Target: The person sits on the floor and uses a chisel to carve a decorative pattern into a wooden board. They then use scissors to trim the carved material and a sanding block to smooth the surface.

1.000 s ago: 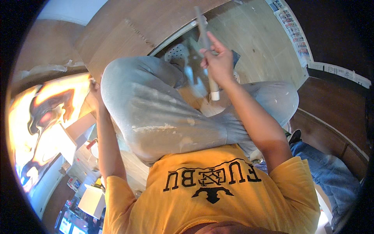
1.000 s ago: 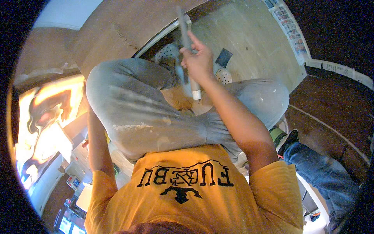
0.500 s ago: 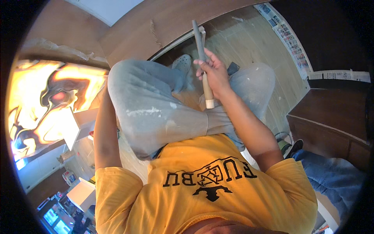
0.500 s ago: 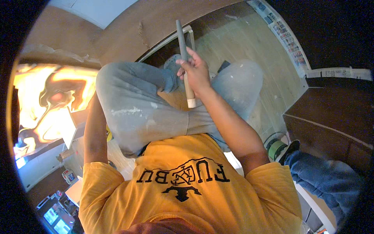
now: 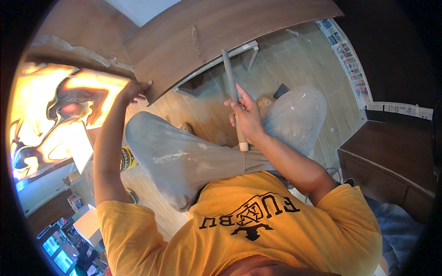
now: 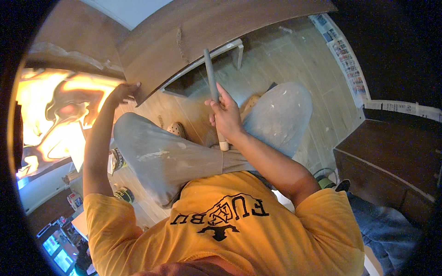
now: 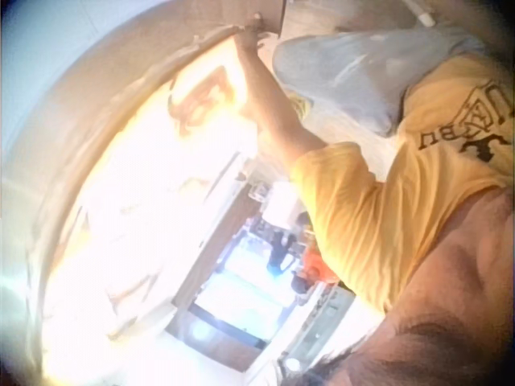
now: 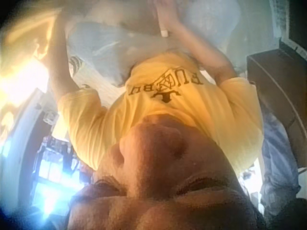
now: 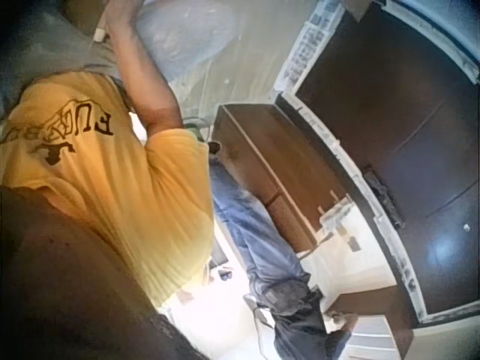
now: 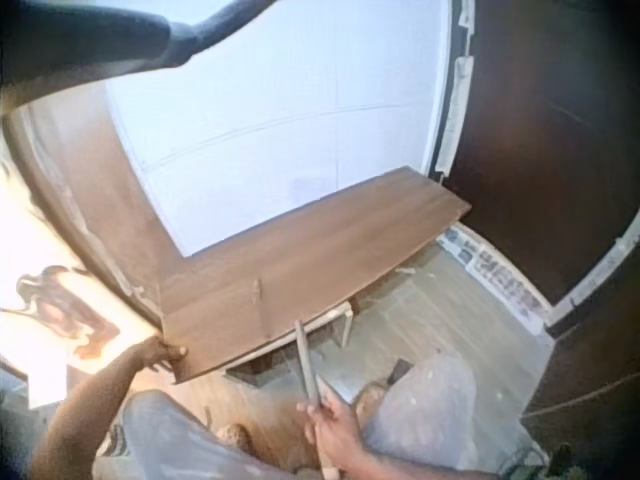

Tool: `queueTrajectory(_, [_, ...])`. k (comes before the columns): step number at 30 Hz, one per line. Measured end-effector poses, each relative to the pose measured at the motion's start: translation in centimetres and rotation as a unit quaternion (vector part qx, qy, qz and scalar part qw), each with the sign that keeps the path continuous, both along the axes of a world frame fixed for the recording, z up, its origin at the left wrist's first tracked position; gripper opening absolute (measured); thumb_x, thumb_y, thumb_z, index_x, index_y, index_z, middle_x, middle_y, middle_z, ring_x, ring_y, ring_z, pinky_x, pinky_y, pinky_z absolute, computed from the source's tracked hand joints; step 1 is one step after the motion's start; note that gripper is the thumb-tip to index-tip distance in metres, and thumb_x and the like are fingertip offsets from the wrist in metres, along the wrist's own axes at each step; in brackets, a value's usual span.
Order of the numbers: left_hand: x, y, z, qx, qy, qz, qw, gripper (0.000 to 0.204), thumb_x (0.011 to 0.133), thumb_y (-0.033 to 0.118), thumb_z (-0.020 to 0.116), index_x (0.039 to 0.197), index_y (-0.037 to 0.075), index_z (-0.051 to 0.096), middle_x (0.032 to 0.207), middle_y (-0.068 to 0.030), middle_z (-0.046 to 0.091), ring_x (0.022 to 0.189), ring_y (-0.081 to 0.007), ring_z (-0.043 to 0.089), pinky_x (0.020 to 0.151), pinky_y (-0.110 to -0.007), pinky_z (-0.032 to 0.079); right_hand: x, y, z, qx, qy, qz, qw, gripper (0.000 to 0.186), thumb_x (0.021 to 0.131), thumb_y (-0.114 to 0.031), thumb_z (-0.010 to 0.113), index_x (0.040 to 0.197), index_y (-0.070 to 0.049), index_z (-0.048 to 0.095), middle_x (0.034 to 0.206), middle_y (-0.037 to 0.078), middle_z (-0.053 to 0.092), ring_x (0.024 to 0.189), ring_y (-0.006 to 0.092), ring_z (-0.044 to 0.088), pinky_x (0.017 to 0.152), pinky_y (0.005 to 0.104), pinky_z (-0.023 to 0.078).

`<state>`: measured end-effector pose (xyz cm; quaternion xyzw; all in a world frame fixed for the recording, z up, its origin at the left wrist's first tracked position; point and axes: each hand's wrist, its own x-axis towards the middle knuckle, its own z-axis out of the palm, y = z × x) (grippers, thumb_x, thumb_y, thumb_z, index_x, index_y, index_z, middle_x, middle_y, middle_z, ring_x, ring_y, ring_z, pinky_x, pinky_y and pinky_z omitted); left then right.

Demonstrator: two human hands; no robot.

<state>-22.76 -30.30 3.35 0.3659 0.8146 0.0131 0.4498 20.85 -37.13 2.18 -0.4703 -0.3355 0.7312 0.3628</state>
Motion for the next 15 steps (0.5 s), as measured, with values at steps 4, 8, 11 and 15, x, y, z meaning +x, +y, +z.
queueTrajectory(4, [-2.7, 2.5, -0.3, -0.025, 0.003, -0.011, 1.0, 0.068, 0.08, 0.053, 0.087, 0.125, 0.005, 0.069, 0.115, -0.0123, 0.072, 0.101, -0.0263, 0.067, 0.086, -0.044, 0.056, -2.2, 0.0, 1.3, -0.015, 0.018, -0.019, 1.0, 0.06, 0.107, -0.006, 0.052, 0.163, -0.015, 0.032, 0.107, 0.006, 0.063, 0.06, 0.0098, 0.054, 0.053, 0.0252, 0.047])
queueTrajectory(8, [-3.1, 2.1, -2.9, 0.022, -0.108, 0.082, 0.99, 0.059, 0.082, 0.036, 0.089, 0.127, 0.003, 0.067, 0.116, -0.012, 0.071, 0.105, -0.0271, 0.067, 0.095, -0.046, 0.055, -3.9, 1.1, 0.7, -0.003, 0.049, -0.064, 0.997, 0.061, 0.106, -0.005, 0.053, 0.163, -0.014, 0.032, 0.104, 0.006, 0.064, 0.061, 0.0104, 0.055, 0.055, 0.0248, 0.048])
queueTrajectory(11, [-0.9, 2.3, -2.8, 0.06, -0.168, 0.15, 0.972, 0.046, 0.091, 0.024, 0.08, 0.129, 0.003, 0.064, 0.12, -0.0111, 0.07, 0.108, -0.0272, 0.067, 0.098, -0.045, 0.053, -4.7, 2.1, 1.0, -0.003, 0.056, -0.096, 0.994, 0.062, 0.105, -0.004, 0.053, 0.162, -0.013, 0.033, 0.101, 0.005, 0.064, 0.063, 0.011, 0.056, 0.056, 0.025, 0.048])
queueTrajectory(15, [-2.0, 0.5, -6.5, 0.188, -0.302, 0.288, 0.889, 0.041, 0.099, 0.012, 0.069, 0.137, 0.002, 0.058, 0.132, -0.0117, 0.067, 0.121, -0.0283, 0.063, 0.105, -0.044, 0.05, -6.3, 3.3, 2.7, 0.007, 0.049, -0.109, 0.993, 0.064, 0.103, -0.003, 0.054, 0.163, -0.013, 0.031, 0.1, 0.005, 0.064, 0.064, 0.0113, 0.057, 0.056, 0.0264, 0.049])
